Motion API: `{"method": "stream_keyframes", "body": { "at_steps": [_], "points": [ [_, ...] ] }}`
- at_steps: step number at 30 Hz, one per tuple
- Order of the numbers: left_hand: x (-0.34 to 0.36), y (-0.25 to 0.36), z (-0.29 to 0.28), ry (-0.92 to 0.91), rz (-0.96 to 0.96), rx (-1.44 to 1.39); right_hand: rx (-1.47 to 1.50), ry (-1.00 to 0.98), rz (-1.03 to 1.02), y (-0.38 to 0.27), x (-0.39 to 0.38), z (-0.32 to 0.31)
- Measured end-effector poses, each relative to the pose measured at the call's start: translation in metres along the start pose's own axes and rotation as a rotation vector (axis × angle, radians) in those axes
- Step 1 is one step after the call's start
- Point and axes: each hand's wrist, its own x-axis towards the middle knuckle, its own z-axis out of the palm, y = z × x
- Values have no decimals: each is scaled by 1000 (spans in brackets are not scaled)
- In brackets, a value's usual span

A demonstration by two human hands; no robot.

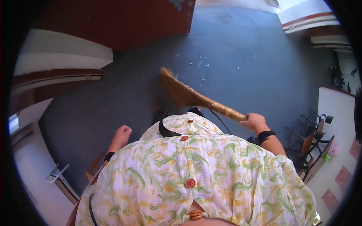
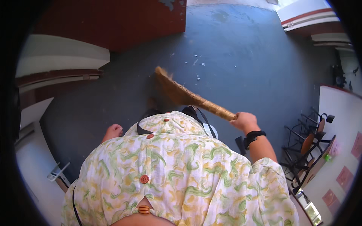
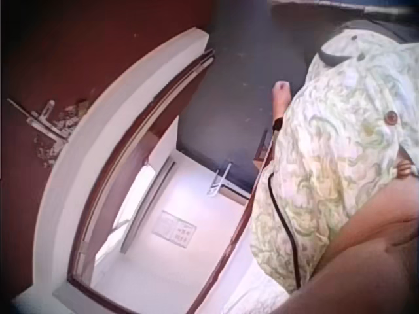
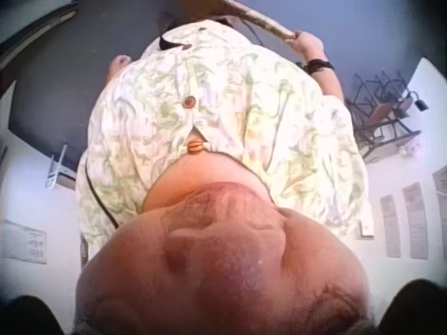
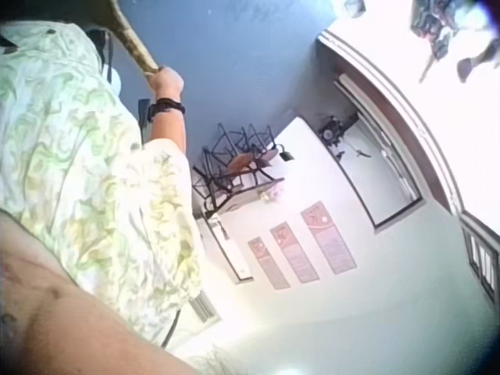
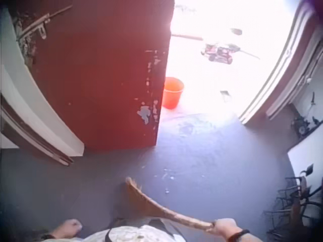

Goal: The recorder is adjusting a component of a window frame and then sweeps the floor with a broom.

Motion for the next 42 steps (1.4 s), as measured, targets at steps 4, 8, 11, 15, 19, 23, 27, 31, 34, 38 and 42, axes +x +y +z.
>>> {"method": "stream_keyframes", "body": {
  "at_steps": [4, 8, 11, 15, 19, 23, 27, 31, 34, 38, 42],
  "points": [
    [13, 69, 5, 49, 93, 98, 20, 97, 173, 84, 17, -28],
    [25, 101, 11, 33, 198, 191, 38, 260, 167, 102, 12, -39],
    [32, 102, 19, -17, 212, 263, 37, 249, 95, 93, 13, -33],
    [39, 110, 14, -69, 186, 295, 278, 155, 12, 64, 2, -9],
    [64, 128, -6, -121, 133, 330, 429, 57, 45, 9, 13, 16],
    [111, 136, -31, -139, 231, 334, 379, 18, 181, 8, 19, -1],
    [175, 159, -49, -122, 351, 470, 348, 67, 393, 16, 12, -38],
    [233, 176, -73, -145, 378, 432, 355, 159, 481, -16, -1, -65],
    [266, 196, -84, -208, 348, 394, 511, 205, 590, -33, -23, -39],
    [299, 207, -93, -214, 355, 421, 924, -2, 572, -62, -64, 34],
    [307, 225, -88, -243, 359, 463, 1375, -56, 628, -103, -72, 71]
  ]
}}
